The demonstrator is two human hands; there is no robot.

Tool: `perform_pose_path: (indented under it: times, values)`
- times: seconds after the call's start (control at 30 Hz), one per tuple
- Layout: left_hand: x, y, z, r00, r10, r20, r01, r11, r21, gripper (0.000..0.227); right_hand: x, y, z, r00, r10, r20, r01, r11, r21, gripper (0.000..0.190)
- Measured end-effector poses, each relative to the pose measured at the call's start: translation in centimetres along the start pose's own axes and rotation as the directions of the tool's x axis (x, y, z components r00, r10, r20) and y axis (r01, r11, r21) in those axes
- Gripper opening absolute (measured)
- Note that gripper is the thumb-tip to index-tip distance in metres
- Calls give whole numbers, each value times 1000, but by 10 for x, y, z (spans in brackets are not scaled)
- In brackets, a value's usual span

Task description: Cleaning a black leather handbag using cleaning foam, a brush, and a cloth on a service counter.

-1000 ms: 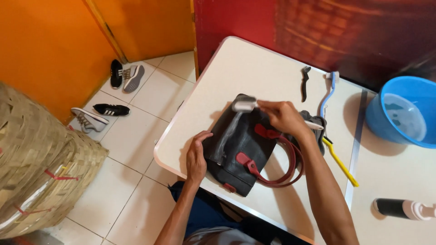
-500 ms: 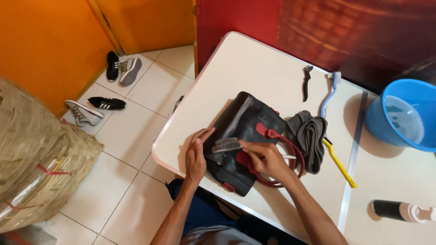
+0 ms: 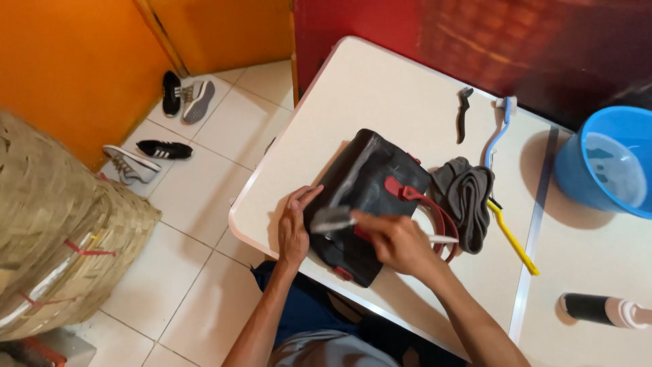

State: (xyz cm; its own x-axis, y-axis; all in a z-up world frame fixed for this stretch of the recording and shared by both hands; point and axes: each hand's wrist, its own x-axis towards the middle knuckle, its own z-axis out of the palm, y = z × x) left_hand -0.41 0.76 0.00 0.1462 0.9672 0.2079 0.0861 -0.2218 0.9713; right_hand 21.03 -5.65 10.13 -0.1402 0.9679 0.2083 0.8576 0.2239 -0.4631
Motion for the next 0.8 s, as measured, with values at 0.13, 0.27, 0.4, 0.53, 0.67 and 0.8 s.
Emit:
perform_pose_path:
  times: [0.13, 0.27, 0.4, 0.53, 0.67, 0.8]
  values:
    - [-5, 1, 4, 999, -32, 8, 32, 999, -5, 66, 4, 45, 3, 991, 136, -17, -135, 947, -293, 44]
    - [3, 4, 1, 1000, -12, -6, 12, 1000, -13, 67, 10, 37, 6, 1000, -4, -2, 4, 1000, 27, 39]
    - [-2, -2, 3, 1000, -28, 15, 28, 1000, -12, 66, 13, 63, -7, 998, 34, 48, -38, 996, 83, 33]
    - [-4, 0, 3, 1000, -24, 0, 24, 1000, -11, 66, 4, 86, 11, 998, 49, -32, -45, 994, 101, 28]
    - [1, 0, 3, 999, -45, 13, 45, 999, -16, 65, 4, 61, -1, 998, -58, 35, 46, 955, 293, 26]
    - [-2, 0, 1, 1000, -27, -14, 26, 1000, -13, 66, -3, 62, 1, 982, 159, -101, -168, 982, -81, 37]
